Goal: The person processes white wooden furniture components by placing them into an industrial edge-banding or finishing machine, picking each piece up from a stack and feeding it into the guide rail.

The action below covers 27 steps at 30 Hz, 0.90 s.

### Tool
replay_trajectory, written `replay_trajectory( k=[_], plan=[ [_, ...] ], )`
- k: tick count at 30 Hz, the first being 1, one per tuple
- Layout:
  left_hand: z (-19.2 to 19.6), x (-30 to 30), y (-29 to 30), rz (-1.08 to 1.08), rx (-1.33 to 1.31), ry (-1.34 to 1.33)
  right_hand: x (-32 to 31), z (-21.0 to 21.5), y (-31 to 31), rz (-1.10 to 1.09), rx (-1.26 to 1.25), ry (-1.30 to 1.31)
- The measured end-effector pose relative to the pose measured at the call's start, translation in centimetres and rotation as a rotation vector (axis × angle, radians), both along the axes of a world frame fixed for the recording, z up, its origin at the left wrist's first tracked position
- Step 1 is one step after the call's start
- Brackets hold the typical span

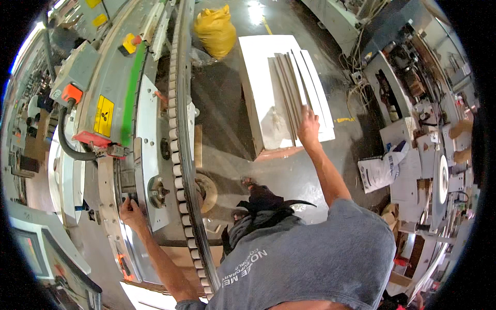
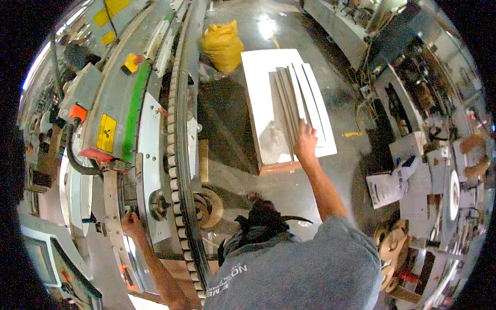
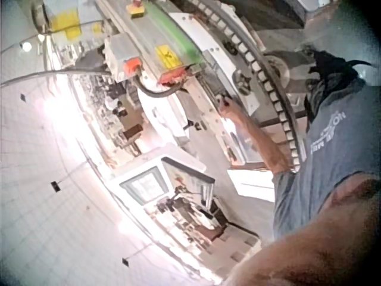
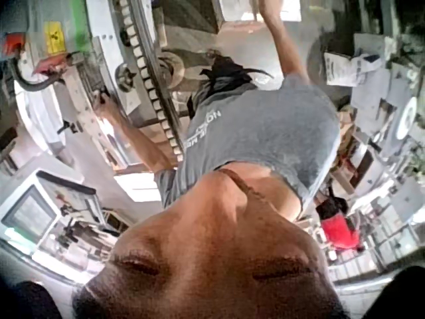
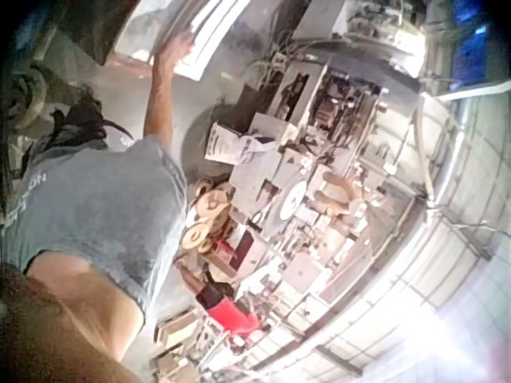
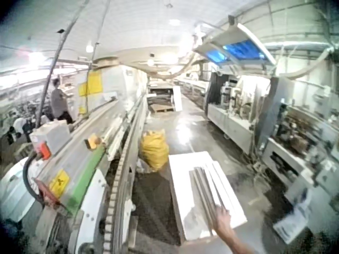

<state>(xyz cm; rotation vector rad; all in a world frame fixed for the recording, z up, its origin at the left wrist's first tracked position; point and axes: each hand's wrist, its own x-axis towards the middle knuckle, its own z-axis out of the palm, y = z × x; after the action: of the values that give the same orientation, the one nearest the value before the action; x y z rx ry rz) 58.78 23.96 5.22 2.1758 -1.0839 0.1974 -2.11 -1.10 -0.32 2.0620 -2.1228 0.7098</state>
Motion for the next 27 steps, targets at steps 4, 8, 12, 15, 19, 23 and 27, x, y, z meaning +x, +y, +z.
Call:
replay_trajectory(
  k=[4,8,12,15,19,23,27],
  plan=[
    [-1.3,-0.3,1.7,-0.016,-0.14,0.056,-1.1,0.8,0.4,0.022,0.154,-0.608],
    [7.9,-13.2,-2.6,-0.298,-0.208,0.324,7.0,9.0,6.6,0.091,0.194,-1.218],
    [12.2,-21.9,-4.7,-0.473,0.073,0.189,20.1,8.4,14.6,0.323,0.613,-1.375],
    [11.7,-23.8,-4.2,-0.433,0.312,0.0,28.3,7.2,21.8,0.538,0.815,-1.939],
    [9.7,-17.9,2.3,-0.324,0.136,0.078,32.5,5.6,26.8,1.085,1.046,-1.344],
    [8.9,-12.9,12.0,-0.053,0.241,0.159,36.0,8.8,28.8,1.353,1.107,-1.11],
    [5.6,-8.0,19.8,0.042,0.194,-0.009,40.4,8.6,28.7,1.343,1.271,-1.124]
  ],
)
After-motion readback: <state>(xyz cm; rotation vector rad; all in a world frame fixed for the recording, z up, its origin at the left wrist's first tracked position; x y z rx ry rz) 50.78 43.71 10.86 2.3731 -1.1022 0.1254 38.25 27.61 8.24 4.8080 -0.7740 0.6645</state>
